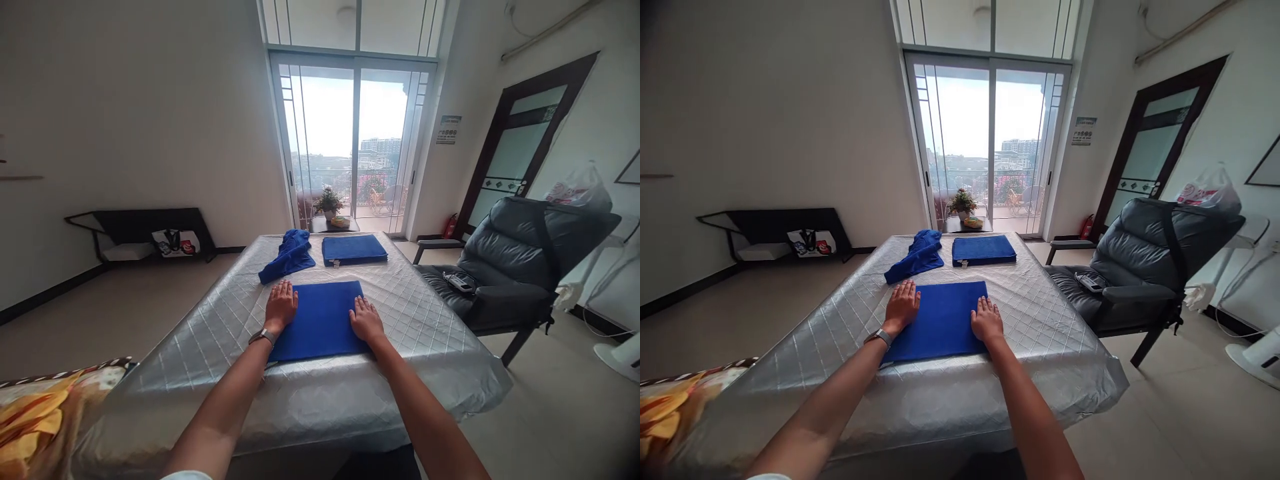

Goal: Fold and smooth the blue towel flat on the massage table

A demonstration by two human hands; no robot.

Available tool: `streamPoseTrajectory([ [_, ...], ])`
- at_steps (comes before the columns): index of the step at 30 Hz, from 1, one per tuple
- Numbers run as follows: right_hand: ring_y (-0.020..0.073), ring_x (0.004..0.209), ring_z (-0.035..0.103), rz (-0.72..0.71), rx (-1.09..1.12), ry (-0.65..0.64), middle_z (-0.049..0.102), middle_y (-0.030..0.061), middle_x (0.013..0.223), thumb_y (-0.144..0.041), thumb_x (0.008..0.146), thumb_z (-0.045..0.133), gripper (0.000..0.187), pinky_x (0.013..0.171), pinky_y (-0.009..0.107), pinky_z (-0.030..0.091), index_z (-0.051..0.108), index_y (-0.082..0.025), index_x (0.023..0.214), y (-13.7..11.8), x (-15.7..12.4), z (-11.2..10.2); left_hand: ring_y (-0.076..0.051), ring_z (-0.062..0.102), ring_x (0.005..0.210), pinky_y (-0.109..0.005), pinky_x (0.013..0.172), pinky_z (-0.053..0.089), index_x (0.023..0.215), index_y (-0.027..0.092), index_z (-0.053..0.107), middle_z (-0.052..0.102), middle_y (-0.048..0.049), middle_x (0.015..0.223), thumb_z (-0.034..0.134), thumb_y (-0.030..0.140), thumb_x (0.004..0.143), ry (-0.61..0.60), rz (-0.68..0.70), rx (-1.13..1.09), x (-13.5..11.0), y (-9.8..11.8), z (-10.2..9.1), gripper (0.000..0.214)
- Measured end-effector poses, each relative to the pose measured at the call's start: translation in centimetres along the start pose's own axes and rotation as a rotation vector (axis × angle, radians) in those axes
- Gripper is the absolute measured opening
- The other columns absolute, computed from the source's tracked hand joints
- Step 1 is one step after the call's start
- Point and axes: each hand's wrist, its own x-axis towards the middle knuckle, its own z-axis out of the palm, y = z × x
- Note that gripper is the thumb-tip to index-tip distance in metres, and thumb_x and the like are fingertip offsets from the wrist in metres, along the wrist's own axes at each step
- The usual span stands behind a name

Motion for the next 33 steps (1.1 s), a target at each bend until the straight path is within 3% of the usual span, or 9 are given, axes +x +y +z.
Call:
streamPoseTrajectory([
  [3,0.0193,0.157,0.015,-0.001,0.001,0.006,0.022,0.0092,0.169,-0.04,0.105,0.023,0.065,0.126,0.037,0.01,0.027,-0.008,0.162,0.1,0.1,0.0,-0.025,0.034,0.151,-0.045,0.125,0.024,0.156,0.011,0.041,0.043,-0.0138,0.159,0.02,0.031,0.104,-0.126,0.127,-0.108,-0.7,5.5,-0.2,0.059],
  [7,0.0191,0.157,0.015,-0.042,-0.027,-0.001,0.021,0.0086,0.17,-0.033,0.104,0.027,0.063,0.126,0.036,0.011,0.026,-0.01,0.163,0.6,-0.1,0.1,-0.024,0.029,0.153,-0.043,0.126,0.024,0.155,0.009,0.041,0.039,-0.0155,0.162,0.02,0.037,0.107,-0.185,0.425,-0.195,-2.5,14.0,1.5,0.059],
  [10,0.0177,0.157,0.013,-0.074,-0.045,-0.016,0.018,0.0069,0.171,-0.027,0.102,0.032,0.063,0.126,0.033,0.011,0.025,-0.013,0.163,0.9,-0.2,0.1,-0.026,0.03,0.153,-0.047,0.125,0.026,0.157,0.013,0.039,0.04,-0.0167,0.161,0.018,0.043,0.108,-0.27,0.414,-0.198,-3.6,16.7,2.7,0.061],
  [13,0.019,0.157,0.016,-0.053,-0.028,-0.007,0.021,0.0095,0.17,-0.031,0.104,0.027,0.062,0.126,0.035,0.012,0.027,-0.01,0.162,0.7,-0.2,-0.1,-0.027,0.025,0.154,-0.047,0.126,0.022,0.159,0.012,0.035,0.034,-0.0163,0.164,0.013,0.053,0.107,-0.356,0.302,-0.179,-4.2,14.7,2.8,0.07],
  [20,0.0186,0.157,0.015,-0.006,0.005,0.002,0.022,0.0087,0.169,-0.039,0.105,0.023,0.065,0.126,0.036,0.01,0.027,-0.007,0.162,0.2,0.0,-0.2,-0.026,0.013,0.157,-0.046,0.128,0.014,0.162,0.008,0.022,0.016,-0.0134,0.169,0.011,0.062,0.103,-0.419,0.07,-0.032,-7.7,1.7,0.5,0.081],
  [23,0.0194,0.157,0.016,-0.004,0.008,-0.012,0.021,0.0081,0.169,-0.038,0.105,0.023,0.065,0.126,0.036,0.01,0.027,-0.007,0.162,0.2,0.0,-0.3,-0.028,0.012,0.157,-0.047,0.127,0.013,0.162,0.003,0.018,0.012,-0.015,0.169,0.009,0.062,0.103,-0.436,-0.004,0.022,-9.4,-1.9,-0.4,0.084],
  [26,0.0205,0.156,0.019,-0.001,0.004,0.015,0.025,0.009,0.168,-0.036,0.104,0.025,0.064,0.125,0.036,0.012,0.031,-0.007,0.161,0.0,-0.2,-0.5,-0.029,0.015,0.157,-0.046,0.127,0.015,0.162,0.003,0.019,0.013,-0.016,0.169,0.009,0.064,0.103,-0.411,-0.044,0.043,-10.1,-3.0,-0.8,0.086],
  [30,0.0217,0.156,0.021,-0.03,-0.053,0.122,0.031,0.0111,0.166,-0.029,0.102,0.028,0.061,0.126,0.037,0.008,0.037,-0.006,0.158,-0.5,-1.2,-0.7,-0.03,0.023,0.155,-0.046,0.126,0.019,0.16,0.005,0.028,0.023,-0.0171,0.167,0.009,0.067,0.102,-0.317,-0.043,0.047,-10.3,-2.5,-0.5,0.087],
  [33,0.021,0.156,0.018,-0.069,-0.063,0.118,0.027,0.0094,0.168,-0.031,0.103,0.026,0.062,0.126,0.037,0.007,0.032,-0.006,0.16,-0.8,-2.8,-0.5,-0.029,0.026,0.154,-0.046,0.126,0.02,0.159,0.006,0.032,0.028,-0.0175,0.166,0.009,0.066,0.102,-0.276,-0.024,0.044,-10.4,-2.3,0.0,0.085],
])
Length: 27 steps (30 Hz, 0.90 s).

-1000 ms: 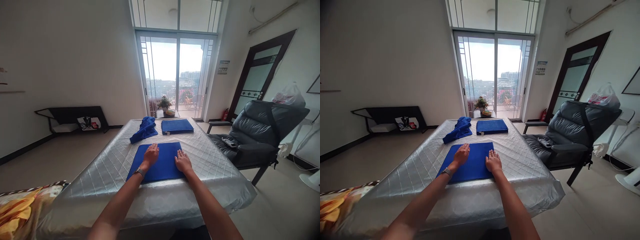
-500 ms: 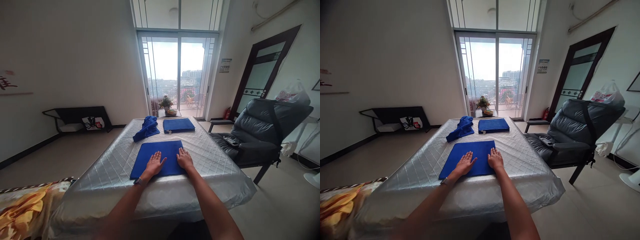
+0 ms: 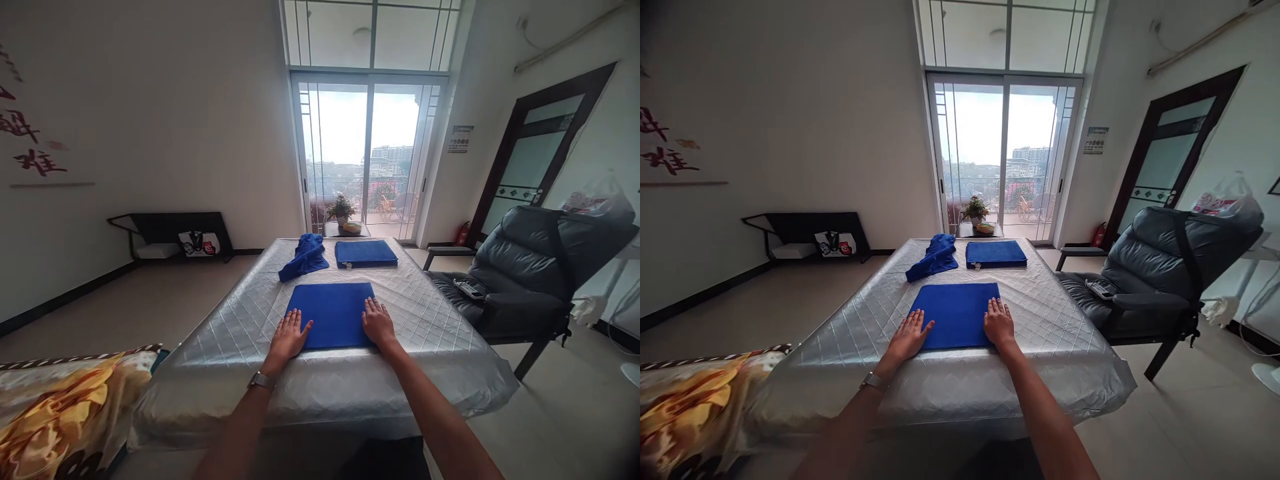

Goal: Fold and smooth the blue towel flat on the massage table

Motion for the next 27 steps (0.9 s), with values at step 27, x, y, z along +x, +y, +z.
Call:
streamPoseTrajectory([
  [27,0.0199,0.158,0.011,0.019,0.042,-0.19,0.016,0.0048,0.171,-0.04,0.106,0.023,0.063,0.126,0.039,0.009,0.022,-0.016,0.164,0.3,-2.6,0.6,-0.025,0.022,0.155,-0.049,0.126,0.019,0.161,0.016,0.031,0.03,-0.0132,0.166,0.015,0.054,0.107,-0.1,0.358,-0.163,0.5,14.7,-0.2,0.068],
])
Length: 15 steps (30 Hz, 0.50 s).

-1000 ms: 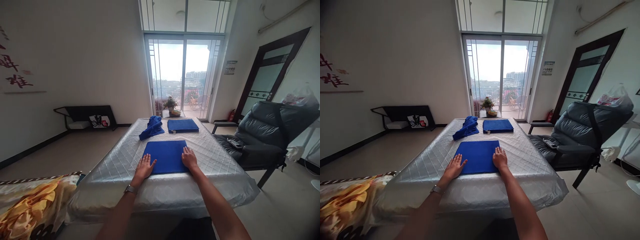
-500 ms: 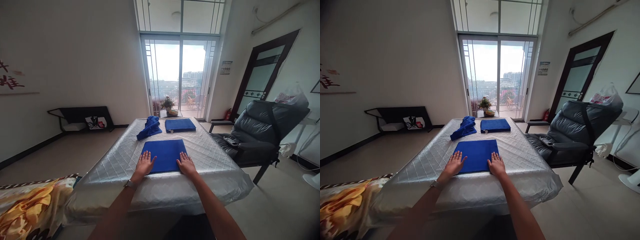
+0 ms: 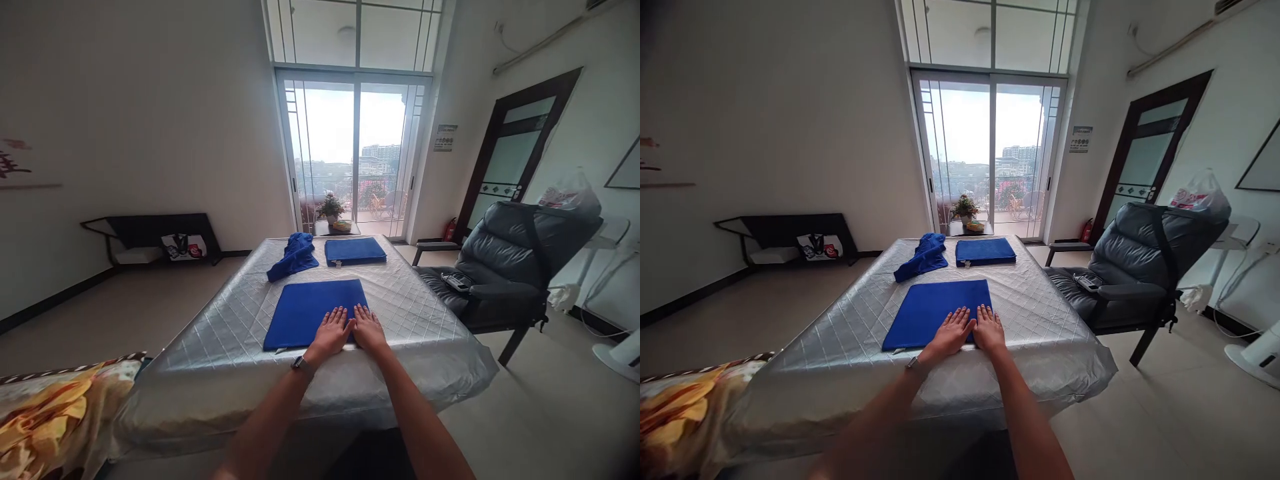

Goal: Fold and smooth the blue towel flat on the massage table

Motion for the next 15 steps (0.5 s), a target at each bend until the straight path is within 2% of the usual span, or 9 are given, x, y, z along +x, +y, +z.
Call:
streamPoseTrajectory([
  [5,0.0199,0.158,0.012,0.02,0.028,0.019,0.017,0.0051,0.17,-0.044,0.106,0.02,0.067,0.126,0.04,0.007,0.023,-0.011,0.164,-0.3,0.1,0.0,-0.025,0.014,0.157,-0.049,0.127,0.014,0.162,0.016,0.026,0.019,-0.0105,0.169,0.016,0.054,0.106,-0.047,-0.178,0.076,-2.5,-6.4,-1.5,0.068],
  [10,0.0196,0.158,0.011,0.025,0.026,0.004,0.016,0.0044,0.171,-0.044,0.105,0.02,0.067,0.126,0.039,0.006,0.022,-0.012,0.164,-0.4,-0.1,-0.2,-0.028,0.016,0.156,-0.05,0.126,0.017,0.161,0.01,0.028,0.019,-0.0145,0.168,0.02,0.05,0.106,-0.037,-0.285,0.142,-5.7,-13.8,-2.3,0.069],
  [12,0.0189,0.158,0.011,0.026,0.026,0.005,0.015,0.0036,0.171,-0.044,0.105,0.019,0.067,0.126,0.039,0.006,0.022,-0.012,0.164,-0.5,-0.3,-0.3,-0.03,0.019,0.156,-0.05,0.124,0.023,0.16,0.01,0.031,0.022,-0.0164,0.167,0.022,0.051,0.105,-0.005,-0.303,0.138,-6.9,-15.6,-2.3,0.069],
  [15,0.017,0.158,0.008,0.032,0.018,-0.012,0.013,0.0026,0.171,-0.045,0.105,0.018,0.067,0.126,0.037,0.005,0.02,-0.013,0.165,-0.5,-0.4,-0.5,-0.03,0.025,0.154,-0.05,0.122,0.029,0.158,0.011,0.035,0.027,-0.0182,0.166,0.022,0.053,0.105,0.077,-0.314,0.109,-8.1,-16.5,-2.2,0.069],
])
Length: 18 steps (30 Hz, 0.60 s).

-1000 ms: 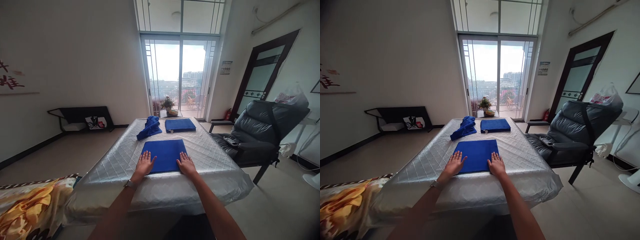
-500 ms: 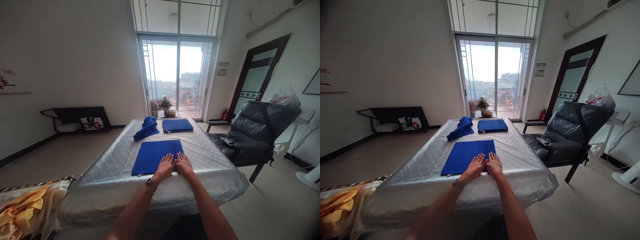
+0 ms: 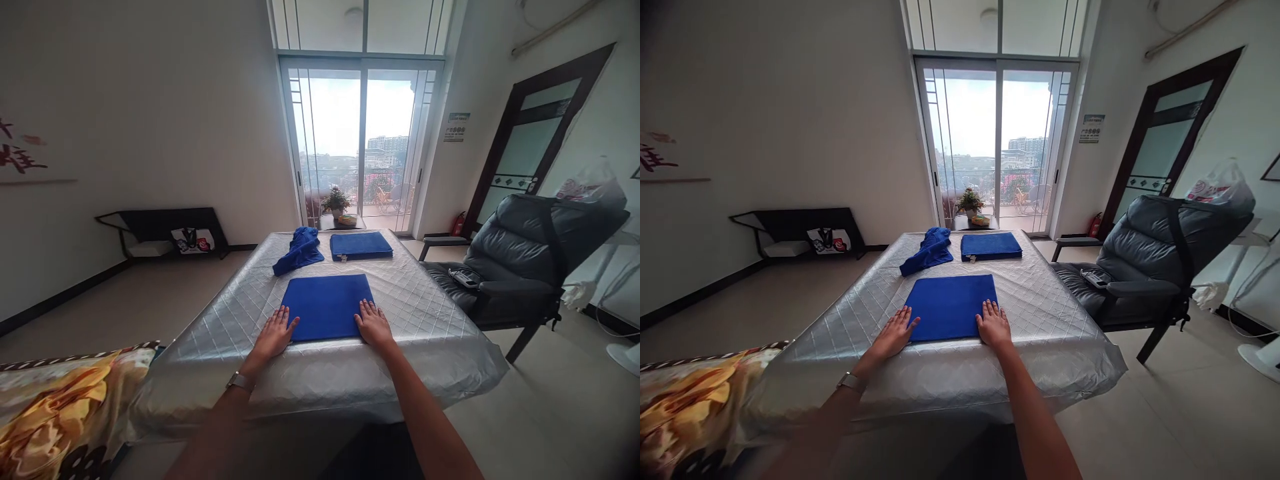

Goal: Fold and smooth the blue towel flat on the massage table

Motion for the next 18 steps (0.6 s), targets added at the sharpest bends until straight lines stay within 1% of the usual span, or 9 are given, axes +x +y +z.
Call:
streamPoseTrajectory([
  [3,0.0164,0.158,0.006,0.009,-0.014,-0.029,0.011,0.0024,0.171,-0.045,0.105,0.018,0.067,0.126,0.037,0.004,0.017,-0.014,0.165,0.0,0.1,-0.1,-0.029,0.027,0.154,-0.047,0.124,0.026,0.157,0.009,0.038,0.028,-0.0183,0.165,0.02,0.053,0.106,0.023,-0.017,-0.027,-0.4,0.5,-0.2,0.07],
  [7,0.0179,0.158,0.005,0.005,-0.038,-0.062,0.008,0.003,0.172,-0.045,0.105,0.017,0.068,0.126,0.039,0.004,0.015,-0.013,0.165,0.0,0.3,-0.3,-0.029,0.03,0.153,-0.045,0.124,0.027,0.155,0.005,0.038,0.032,-0.0197,0.164,0.024,0.056,0.105,0.038,-0.058,-0.073,-0.6,1.3,-0.8,0.074],
  [10,0.0187,0.158,0.004,0.009,-0.051,-0.093,0.006,0.0033,0.172,-0.046,0.106,0.017,0.069,0.127,0.04,0.004,0.012,-0.012,0.165,0.0,0.5,-0.4,-0.028,0.032,0.152,-0.045,0.123,0.029,0.154,0.004,0.041,0.035,-0.0204,0.162,0.023,0.057,0.105,0.064,-0.05,-0.104,-0.6,1.3,-1.0,0.074],
  [15,0.0184,0.158,0.004,0.018,-0.07,-0.101,0.005,0.0025,0.172,-0.046,0.106,0.016,0.068,0.127,0.04,0.005,0.011,-0.013,0.165,0.1,0.5,-0.5,-0.028,0.034,0.151,-0.044,0.124,0.026,0.152,0.003,0.042,0.036,-0.0213,0.162,0.02,0.058,0.106,0.078,-0.061,-0.125,-0.8,1.4,-1.0,0.076],
  [18,0.0183,0.158,0.004,0.018,-0.082,-0.099,0.006,0.0026,0.172,-0.046,0.106,0.017,0.068,0.127,0.04,0.005,0.012,-0.013,0.165,0.1,0.5,-0.4,-0.027,0.037,0.149,-0.042,0.123,0.028,0.15,0.005,0.046,0.041,-0.0204,0.16,0.021,0.057,0.106,0.098,-0.071,-0.134,-1.0,1.6,-1.4,0.073],
])
